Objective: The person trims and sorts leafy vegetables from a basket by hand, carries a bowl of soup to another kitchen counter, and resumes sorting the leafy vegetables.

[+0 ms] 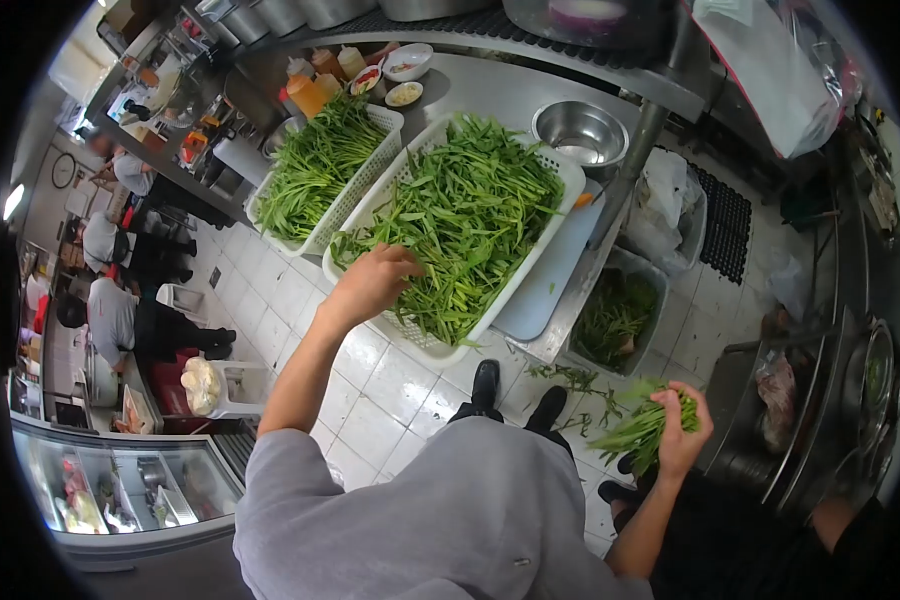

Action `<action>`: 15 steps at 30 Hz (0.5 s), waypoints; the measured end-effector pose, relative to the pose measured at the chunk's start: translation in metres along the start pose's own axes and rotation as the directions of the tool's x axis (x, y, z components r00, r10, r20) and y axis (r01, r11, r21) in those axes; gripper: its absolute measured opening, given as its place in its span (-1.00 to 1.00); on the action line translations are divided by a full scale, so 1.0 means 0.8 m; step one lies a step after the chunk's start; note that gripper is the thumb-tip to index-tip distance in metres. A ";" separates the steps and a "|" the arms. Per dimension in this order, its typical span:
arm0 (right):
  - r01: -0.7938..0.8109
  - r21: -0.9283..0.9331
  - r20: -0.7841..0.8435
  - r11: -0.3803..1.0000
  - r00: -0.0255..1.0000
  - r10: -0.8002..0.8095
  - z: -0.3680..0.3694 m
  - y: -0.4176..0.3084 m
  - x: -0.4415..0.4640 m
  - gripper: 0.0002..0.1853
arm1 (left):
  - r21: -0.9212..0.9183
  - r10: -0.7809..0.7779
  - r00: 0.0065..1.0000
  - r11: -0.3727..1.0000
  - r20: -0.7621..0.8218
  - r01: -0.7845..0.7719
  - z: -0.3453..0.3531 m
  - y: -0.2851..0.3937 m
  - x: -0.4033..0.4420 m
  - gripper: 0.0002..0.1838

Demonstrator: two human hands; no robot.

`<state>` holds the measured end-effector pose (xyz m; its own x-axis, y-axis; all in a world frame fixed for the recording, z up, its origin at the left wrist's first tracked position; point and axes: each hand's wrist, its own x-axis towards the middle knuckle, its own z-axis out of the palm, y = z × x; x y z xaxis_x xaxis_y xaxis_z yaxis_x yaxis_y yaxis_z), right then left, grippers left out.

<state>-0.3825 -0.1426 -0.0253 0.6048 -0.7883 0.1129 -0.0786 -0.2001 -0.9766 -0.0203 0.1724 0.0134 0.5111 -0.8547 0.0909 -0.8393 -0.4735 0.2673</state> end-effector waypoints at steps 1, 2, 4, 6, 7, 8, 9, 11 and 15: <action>0.003 0.012 -0.011 1.000 1.000 -0.003 -0.003 0.000 0.003 -0.88 | 0.099 0.008 1.000 0.995 -0.030 -0.005 0.005 -0.002 -0.003 -0.81; 0.011 0.024 -0.020 1.000 1.000 -0.010 -0.005 -0.001 0.006 -0.88 | 0.199 0.018 0.998 0.980 -0.064 -0.005 0.008 -0.005 -0.006 -0.81; 0.048 0.027 -0.033 0.998 0.998 -0.047 -0.003 -0.006 0.013 -0.88 | 0.157 -0.069 0.993 0.984 -0.097 0.083 -0.003 -0.023 -0.003 -0.82; 0.069 0.061 -0.049 0.996 0.997 -0.066 0.003 -0.017 0.019 -0.88 | -0.038 -0.140 0.980 0.990 -0.139 0.136 -0.025 -0.042 0.004 -0.84; 0.054 0.083 -0.035 0.995 0.998 -0.052 0.008 -0.023 0.025 -0.88 | -0.069 -0.159 0.977 0.986 -0.143 0.151 -0.038 -0.040 0.004 -0.84; 0.037 0.102 -0.019 0.994 0.999 -0.035 0.014 -0.028 0.030 -0.88 | -0.101 -0.180 0.973 0.981 -0.143 0.166 -0.046 -0.037 0.003 -0.84; 0.017 0.118 0.000 0.993 1.000 -0.017 0.020 -0.033 0.033 -0.88 | -0.049 -0.118 0.989 0.992 -0.085 0.114 -0.041 -0.035 0.002 -0.84; 0.031 0.122 0.061 0.992 0.997 -0.039 0.035 -0.044 0.040 -0.87 | 0.043 -0.010 0.999 0.999 0.036 0.008 -0.020 -0.030 -0.003 -0.82; 0.039 0.162 0.110 0.986 0.992 -0.057 0.058 -0.053 0.046 -0.89 | 0.093 -0.025 0.999 0.995 -0.043 0.029 0.001 -0.047 -0.015 -0.80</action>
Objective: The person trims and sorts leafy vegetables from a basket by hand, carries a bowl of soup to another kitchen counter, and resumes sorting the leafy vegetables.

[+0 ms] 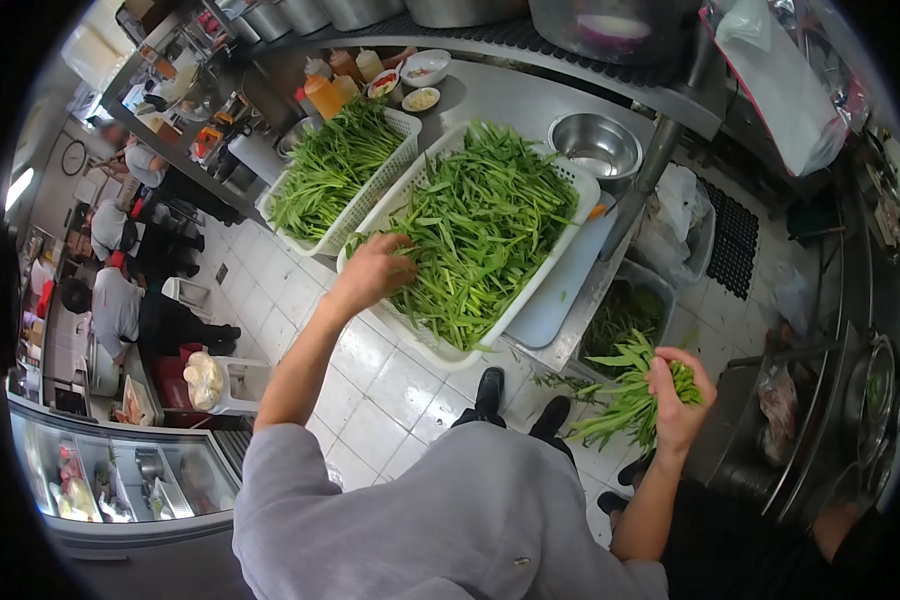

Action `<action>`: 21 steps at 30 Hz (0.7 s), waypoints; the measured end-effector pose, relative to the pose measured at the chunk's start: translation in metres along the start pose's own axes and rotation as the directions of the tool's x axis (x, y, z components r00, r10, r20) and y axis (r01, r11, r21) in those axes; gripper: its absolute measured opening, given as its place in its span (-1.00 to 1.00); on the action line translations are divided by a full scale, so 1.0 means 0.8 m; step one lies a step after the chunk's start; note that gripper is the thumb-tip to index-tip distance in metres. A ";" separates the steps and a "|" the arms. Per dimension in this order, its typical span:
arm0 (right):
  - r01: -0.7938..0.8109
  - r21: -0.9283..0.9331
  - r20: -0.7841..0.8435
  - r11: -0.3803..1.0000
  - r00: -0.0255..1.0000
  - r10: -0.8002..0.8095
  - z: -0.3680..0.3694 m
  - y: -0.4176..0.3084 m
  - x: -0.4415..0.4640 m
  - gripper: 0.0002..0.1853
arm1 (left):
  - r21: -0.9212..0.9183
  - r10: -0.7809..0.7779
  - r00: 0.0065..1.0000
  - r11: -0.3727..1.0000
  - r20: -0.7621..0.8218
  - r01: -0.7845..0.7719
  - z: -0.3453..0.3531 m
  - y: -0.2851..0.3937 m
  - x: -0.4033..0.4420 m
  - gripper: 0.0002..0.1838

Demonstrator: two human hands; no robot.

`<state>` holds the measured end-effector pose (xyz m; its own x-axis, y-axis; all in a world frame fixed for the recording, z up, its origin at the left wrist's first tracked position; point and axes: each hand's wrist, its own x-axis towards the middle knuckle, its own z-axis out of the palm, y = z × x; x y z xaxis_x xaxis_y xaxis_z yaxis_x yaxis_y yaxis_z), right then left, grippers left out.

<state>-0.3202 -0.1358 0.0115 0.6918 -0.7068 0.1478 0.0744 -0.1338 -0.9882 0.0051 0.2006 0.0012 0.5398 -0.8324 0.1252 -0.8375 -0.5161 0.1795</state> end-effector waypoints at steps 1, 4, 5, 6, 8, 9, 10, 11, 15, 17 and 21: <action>0.000 -0.008 0.002 1.000 1.000 0.000 0.004 -0.002 0.002 -0.89 | -0.101 -0.064 0.995 0.993 -0.076 0.056 -0.012 -0.006 0.001 -0.81; -0.024 0.033 0.020 0.999 1.000 0.024 0.011 -0.006 0.007 -0.89 | -0.398 -0.261 0.932 0.906 -0.252 0.146 -0.047 -0.009 -0.006 -0.85; -0.034 0.050 0.033 0.998 0.999 0.032 0.017 -0.011 0.010 -0.89 | -0.559 -0.342 0.926 0.805 -0.161 0.200 -0.054 -0.003 -0.008 -0.83; -0.044 0.066 0.042 0.997 0.998 0.041 0.028 -0.018 0.014 -0.89 | -0.696 -0.401 0.914 0.672 -0.055 0.253 -0.057 0.006 -0.008 -0.81; -0.046 0.103 0.076 0.994 0.996 0.038 0.055 -0.033 0.023 -0.86 | -0.856 -0.364 0.931 0.470 0.035 0.216 -0.069 0.047 -0.001 -0.74; -0.011 0.084 0.111 0.996 0.994 0.001 0.073 -0.044 0.028 -0.84 | -0.892 -0.332 0.942 0.407 0.055 0.196 -0.061 0.062 0.002 -0.78; -0.016 0.134 0.184 0.991 0.983 -0.009 0.090 -0.052 0.034 -0.83 | -0.935 -0.273 0.959 0.318 0.069 0.158 -0.055 0.085 0.007 -0.81; -0.060 0.183 0.223 0.981 0.975 0.018 0.108 -0.058 0.032 -0.85 | -0.959 -0.208 0.972 0.236 0.109 0.158 -0.049 0.109 0.011 -0.82; -0.100 0.210 0.385 0.973 0.923 0.012 0.139 -0.048 0.027 -0.91 | -0.977 0.018 0.978 0.049 0.207 0.206 0.004 0.193 0.008 -0.78; -0.092 0.215 0.365 0.972 0.931 0.007 0.132 -0.034 0.020 -0.94 | -0.977 0.057 0.976 -0.014 0.212 0.213 0.022 0.213 0.002 -0.77; -0.112 0.329 0.156 0.938 0.986 0.063 0.097 -0.012 0.010 -0.92 | -0.954 -0.087 0.974 0.201 0.210 0.223 0.029 0.153 -0.014 -0.76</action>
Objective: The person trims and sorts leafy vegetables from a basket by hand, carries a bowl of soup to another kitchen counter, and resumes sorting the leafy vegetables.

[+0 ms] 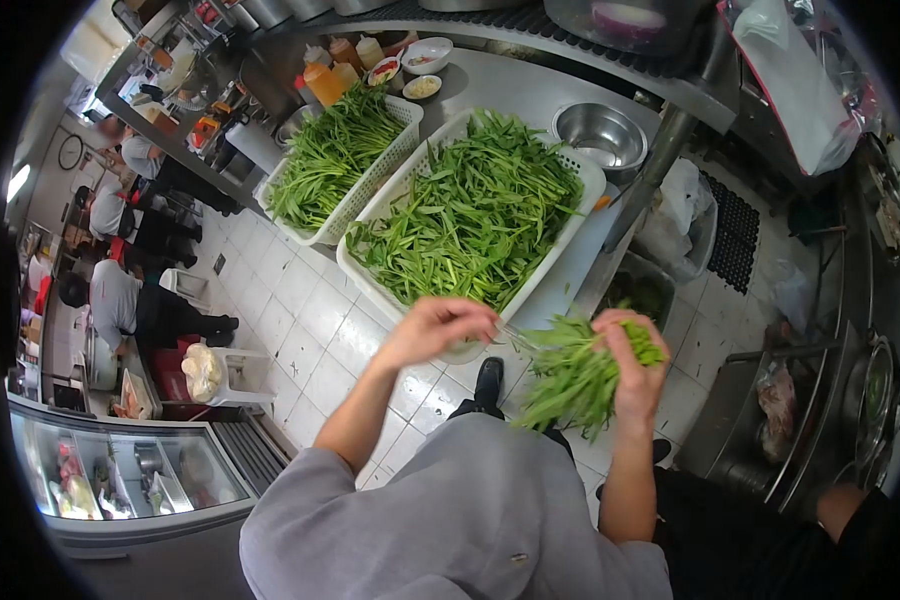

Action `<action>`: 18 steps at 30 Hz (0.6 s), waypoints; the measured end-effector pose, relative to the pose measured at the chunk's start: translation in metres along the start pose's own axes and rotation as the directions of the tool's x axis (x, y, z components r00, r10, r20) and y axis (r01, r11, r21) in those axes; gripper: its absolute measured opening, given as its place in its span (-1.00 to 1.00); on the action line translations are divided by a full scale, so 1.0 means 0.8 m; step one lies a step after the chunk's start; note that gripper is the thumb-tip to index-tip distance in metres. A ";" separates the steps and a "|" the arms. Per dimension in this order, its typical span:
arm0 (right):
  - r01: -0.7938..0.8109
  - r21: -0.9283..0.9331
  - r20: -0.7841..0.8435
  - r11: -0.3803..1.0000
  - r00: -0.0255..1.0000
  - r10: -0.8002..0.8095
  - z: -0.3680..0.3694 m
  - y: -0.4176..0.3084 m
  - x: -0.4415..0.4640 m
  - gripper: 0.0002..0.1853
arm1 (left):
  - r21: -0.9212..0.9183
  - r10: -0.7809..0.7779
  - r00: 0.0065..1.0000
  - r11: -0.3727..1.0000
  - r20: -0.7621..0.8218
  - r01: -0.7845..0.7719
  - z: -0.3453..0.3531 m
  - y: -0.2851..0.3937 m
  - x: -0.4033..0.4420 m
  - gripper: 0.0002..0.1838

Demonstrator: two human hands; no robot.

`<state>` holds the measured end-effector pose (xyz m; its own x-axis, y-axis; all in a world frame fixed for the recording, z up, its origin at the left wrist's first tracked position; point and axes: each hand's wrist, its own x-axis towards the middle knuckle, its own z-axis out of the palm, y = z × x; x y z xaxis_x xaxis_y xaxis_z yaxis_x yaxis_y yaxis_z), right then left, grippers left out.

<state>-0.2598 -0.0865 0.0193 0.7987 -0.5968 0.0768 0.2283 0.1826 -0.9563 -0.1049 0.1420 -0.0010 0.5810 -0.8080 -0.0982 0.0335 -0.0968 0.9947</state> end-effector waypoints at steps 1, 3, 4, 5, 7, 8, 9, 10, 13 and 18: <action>-0.015 -0.006 -0.039 1.000 0.999 0.015 -0.016 0.000 -0.002 -0.91 | 0.143 0.012 0.995 0.990 -0.097 0.002 -0.023 -0.003 0.003 -0.74; -0.015 0.007 -0.088 1.000 0.996 0.016 -0.047 0.003 -0.005 -0.89 | 0.511 0.030 0.970 0.854 -0.242 0.101 -0.061 0.004 0.015 -0.71; 0.002 0.029 -0.097 1.000 0.995 0.001 -0.061 0.012 -0.005 -0.88 | 0.654 0.127 0.974 0.756 -0.189 0.028 -0.072 -0.002 0.023 -0.66; 0.018 0.050 -0.107 0.999 0.994 -0.013 -0.067 0.017 -0.005 -0.87 | 0.776 0.214 0.969 0.630 -0.121 -0.042 -0.082 -0.011 0.030 -0.61; 0.050 0.056 -0.108 0.997 0.993 -0.043 -0.073 0.021 -0.005 -0.87 | 0.883 0.216 0.976 0.454 0.023 -0.121 -0.089 -0.022 0.044 -0.44; 0.064 0.058 -0.109 0.996 0.992 -0.058 -0.074 0.022 -0.006 -0.88 | 0.910 0.143 0.988 0.400 0.057 -0.110 -0.095 -0.026 0.050 -0.43; 0.046 0.060 -0.106 0.997 0.994 -0.039 -0.074 0.020 -0.008 -0.88 | 0.933 0.069 0.994 0.344 0.087 -0.105 -0.100 -0.030 0.057 -0.42; 0.028 0.059 -0.104 0.998 0.994 -0.022 -0.076 0.018 -0.012 -0.88 | 0.952 -0.006 0.994 0.288 0.113 -0.106 -0.101 -0.028 0.062 -0.41; -0.006 0.024 -0.155 1.000 0.988 0.010 -0.090 0.017 -0.022 -0.86 | 0.946 -0.024 0.994 0.311 0.106 -0.094 -0.118 -0.013 0.054 -0.51; -0.044 0.125 -0.255 0.991 0.964 0.075 -0.119 0.017 -0.035 -0.86 | 0.818 0.135 0.991 0.571 -0.013 -0.067 -0.147 0.033 0.046 -0.60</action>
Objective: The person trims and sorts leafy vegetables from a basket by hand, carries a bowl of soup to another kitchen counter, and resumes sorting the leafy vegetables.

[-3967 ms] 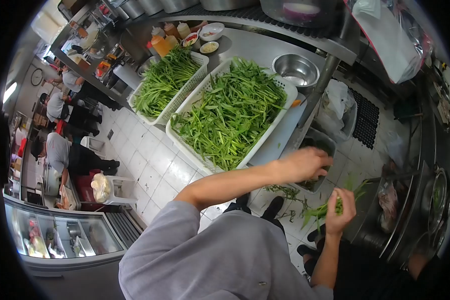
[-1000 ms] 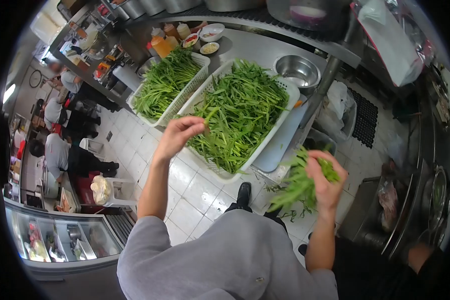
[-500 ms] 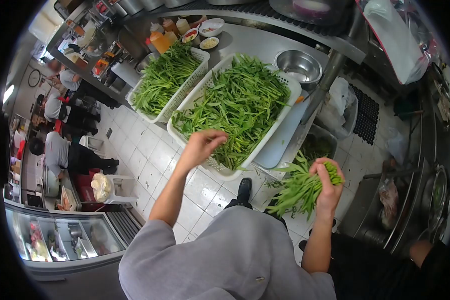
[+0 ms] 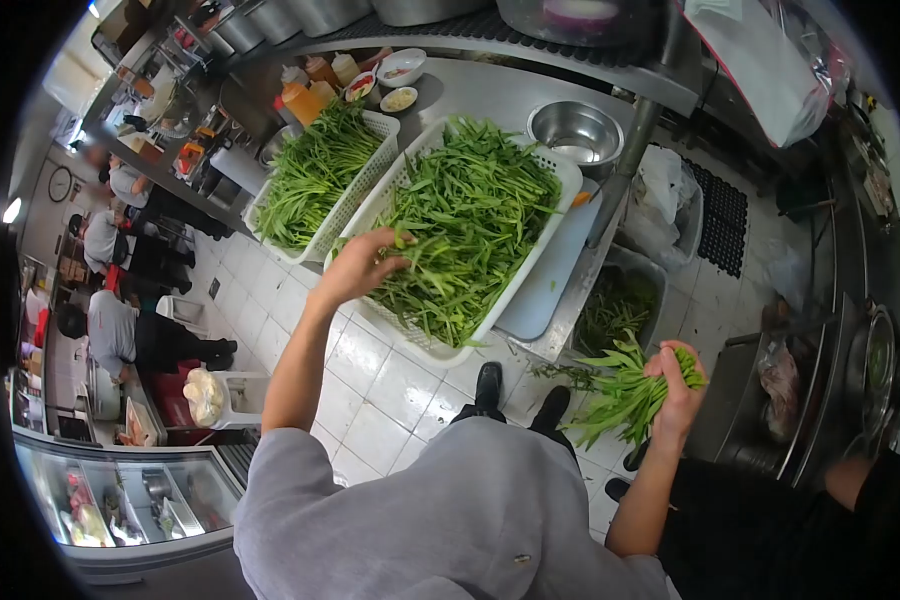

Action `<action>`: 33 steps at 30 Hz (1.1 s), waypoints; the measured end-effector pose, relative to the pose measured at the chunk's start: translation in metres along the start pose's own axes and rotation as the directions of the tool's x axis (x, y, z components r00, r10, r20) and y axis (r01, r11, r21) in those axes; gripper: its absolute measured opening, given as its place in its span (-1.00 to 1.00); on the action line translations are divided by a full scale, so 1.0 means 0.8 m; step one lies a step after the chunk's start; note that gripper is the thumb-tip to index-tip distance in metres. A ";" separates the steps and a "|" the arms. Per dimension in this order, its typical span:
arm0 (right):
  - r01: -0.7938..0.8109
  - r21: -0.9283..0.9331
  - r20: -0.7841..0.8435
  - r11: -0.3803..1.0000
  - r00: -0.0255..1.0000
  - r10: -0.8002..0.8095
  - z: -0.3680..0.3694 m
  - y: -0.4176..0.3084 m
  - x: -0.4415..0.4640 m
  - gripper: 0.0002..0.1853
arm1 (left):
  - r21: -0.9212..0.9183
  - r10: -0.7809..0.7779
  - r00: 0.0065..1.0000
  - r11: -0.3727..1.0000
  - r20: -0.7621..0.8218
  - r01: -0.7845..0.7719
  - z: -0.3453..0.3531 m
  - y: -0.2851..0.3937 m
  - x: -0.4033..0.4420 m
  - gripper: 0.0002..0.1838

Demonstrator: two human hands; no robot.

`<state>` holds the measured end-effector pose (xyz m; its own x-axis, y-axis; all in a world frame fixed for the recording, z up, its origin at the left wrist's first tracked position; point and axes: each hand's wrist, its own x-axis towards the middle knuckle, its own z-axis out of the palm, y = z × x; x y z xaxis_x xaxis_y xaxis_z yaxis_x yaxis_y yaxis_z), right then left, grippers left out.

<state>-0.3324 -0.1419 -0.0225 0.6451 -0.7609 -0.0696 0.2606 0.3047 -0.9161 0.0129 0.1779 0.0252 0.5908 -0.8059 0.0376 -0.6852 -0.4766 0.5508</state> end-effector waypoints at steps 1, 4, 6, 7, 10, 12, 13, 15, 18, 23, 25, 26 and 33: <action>0.000 0.016 0.004 1.000 1.000 0.000 -0.003 0.000 0.002 -0.86 | -0.056 -0.081 0.996 0.995 -0.021 0.080 -0.016 0.022 0.000 -0.61; 0.025 -0.073 0.033 0.997 0.999 -0.023 0.009 -0.003 0.011 -0.85 | -0.270 -0.121 0.993 0.956 -0.006 0.115 -0.038 0.039 0.010 -0.58; 0.069 -0.174 0.075 0.982 0.996 -0.057 0.030 -0.010 0.017 -0.83 | -0.286 -0.039 0.988 0.958 -0.147 -0.005 -0.043 0.046 0.018 -0.64; 0.100 -0.223 0.105 0.970 0.991 -0.078 0.054 -0.021 0.017 -0.82 | -0.306 0.009 0.978 0.949 -0.209 -0.075 -0.048 0.047 0.026 -0.65; 0.204 -0.267 0.265 0.942 0.955 -0.131 0.101 -0.032 0.027 -0.81 | -0.269 0.043 0.951 0.954 -0.308 -0.130 -0.062 0.062 0.040 -0.62; 0.214 -0.331 0.315 0.919 0.943 -0.106 0.130 -0.041 0.034 -0.85 | -0.235 0.085 0.927 0.955 -0.366 -0.181 -0.069 0.068 0.049 -0.62; 0.278 -0.356 0.346 0.892 0.926 -0.151 0.146 -0.047 0.037 -0.86 | -0.229 0.094 0.915 0.953 -0.393 -0.196 -0.072 0.066 0.053 -0.60; 0.402 -0.402 0.413 0.823 0.882 -0.230 0.183 -0.061 0.043 -0.87 | -0.302 0.005 0.977 0.951 -0.214 -0.071 -0.096 0.083 0.056 -0.59; 0.621 -0.252 0.606 0.742 0.699 -0.379 0.264 -0.093 0.055 -0.78 | -0.322 0.068 0.993 0.942 -0.097 -0.096 -0.101 0.101 0.066 -0.60; 0.451 -0.335 0.709 0.828 0.699 -0.094 0.351 -0.087 0.105 -0.68 | -0.191 0.147 0.980 0.974 0.131 -0.121 -0.102 0.130 0.078 -0.63; 0.421 -0.302 0.717 0.855 0.692 -0.087 0.361 -0.071 0.120 -0.77 | -0.224 0.030 0.990 0.975 0.137 0.002 -0.109 0.129 0.077 -0.65; 0.360 -0.278 0.703 0.890 0.708 -0.067 0.360 -0.069 0.126 -0.77 | -0.276 0.012 0.995 0.961 0.097 0.015 -0.109 0.119 0.077 -0.66; 0.173 -0.053 0.572 0.983 0.813 -0.112 0.345 -0.059 0.158 -0.80 | -0.590 -0.073 0.997 0.805 0.014 0.067 -0.122 0.055 0.070 -0.76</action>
<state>-0.0646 -0.0946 0.1209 0.9057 -0.3253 0.2719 0.3298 0.1376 -0.9340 0.0574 0.1458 0.1330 0.6335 -0.7736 -0.0145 -0.2606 -0.2309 0.9374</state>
